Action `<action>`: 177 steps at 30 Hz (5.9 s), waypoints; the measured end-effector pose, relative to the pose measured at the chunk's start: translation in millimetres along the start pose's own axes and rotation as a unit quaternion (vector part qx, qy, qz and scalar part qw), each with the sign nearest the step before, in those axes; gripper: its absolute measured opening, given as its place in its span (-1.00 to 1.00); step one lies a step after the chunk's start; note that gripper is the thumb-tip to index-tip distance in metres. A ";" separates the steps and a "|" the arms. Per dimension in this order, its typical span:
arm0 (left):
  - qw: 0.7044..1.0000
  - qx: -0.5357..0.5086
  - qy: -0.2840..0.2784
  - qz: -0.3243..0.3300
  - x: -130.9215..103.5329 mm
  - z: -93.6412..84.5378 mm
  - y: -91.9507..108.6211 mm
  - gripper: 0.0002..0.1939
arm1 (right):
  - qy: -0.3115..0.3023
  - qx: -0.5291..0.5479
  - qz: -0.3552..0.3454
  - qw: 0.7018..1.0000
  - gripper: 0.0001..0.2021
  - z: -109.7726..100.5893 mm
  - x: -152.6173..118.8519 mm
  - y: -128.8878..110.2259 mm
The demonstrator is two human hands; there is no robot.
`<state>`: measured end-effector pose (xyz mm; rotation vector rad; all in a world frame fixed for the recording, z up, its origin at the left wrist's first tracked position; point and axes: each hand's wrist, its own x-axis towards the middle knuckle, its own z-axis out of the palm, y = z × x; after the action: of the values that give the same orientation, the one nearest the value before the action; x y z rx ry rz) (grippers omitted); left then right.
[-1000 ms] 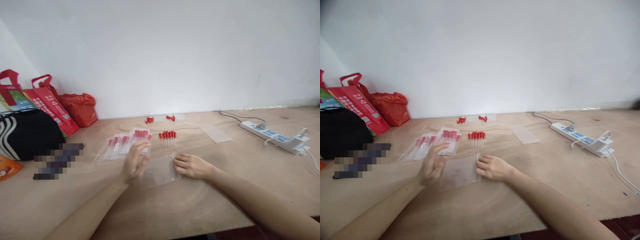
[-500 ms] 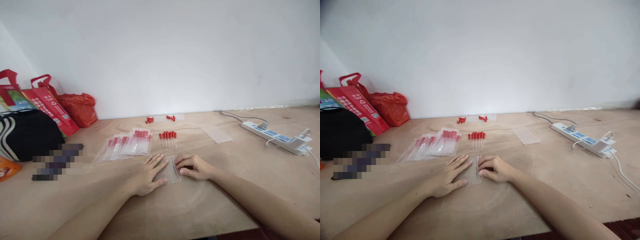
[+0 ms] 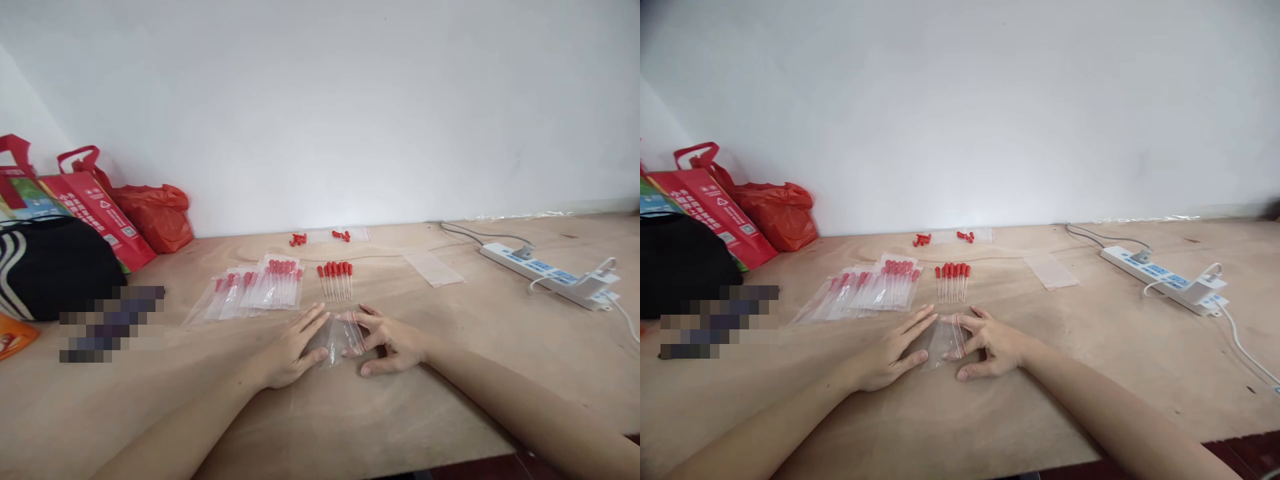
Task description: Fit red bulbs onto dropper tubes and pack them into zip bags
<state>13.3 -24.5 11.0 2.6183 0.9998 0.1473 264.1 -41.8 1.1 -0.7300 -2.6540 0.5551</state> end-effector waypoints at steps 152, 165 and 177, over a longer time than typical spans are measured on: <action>0.995 -0.090 0.014 0.028 -7.3 -7.8 0.5 -0.69 | 0.518 0.311 0.315 0.732 -0.64 -3.9 49.9 115.8; 0.997 -0.081 0.008 0.016 -8.5 -7.2 -0.9 -0.43 | 0.549 0.399 0.286 0.677 -0.63 12.8 4.5 55.9; 0.997 -0.080 0.010 0.016 -7.4 -7.3 -1.1 -0.39 | 0.259 0.460 0.266 0.807 -0.66 11.9 9.2 14.7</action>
<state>5.5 -26.7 17.6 2.4924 0.9144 0.2511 257.8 -28.5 -13.9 -1.0640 -1.3690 1.3986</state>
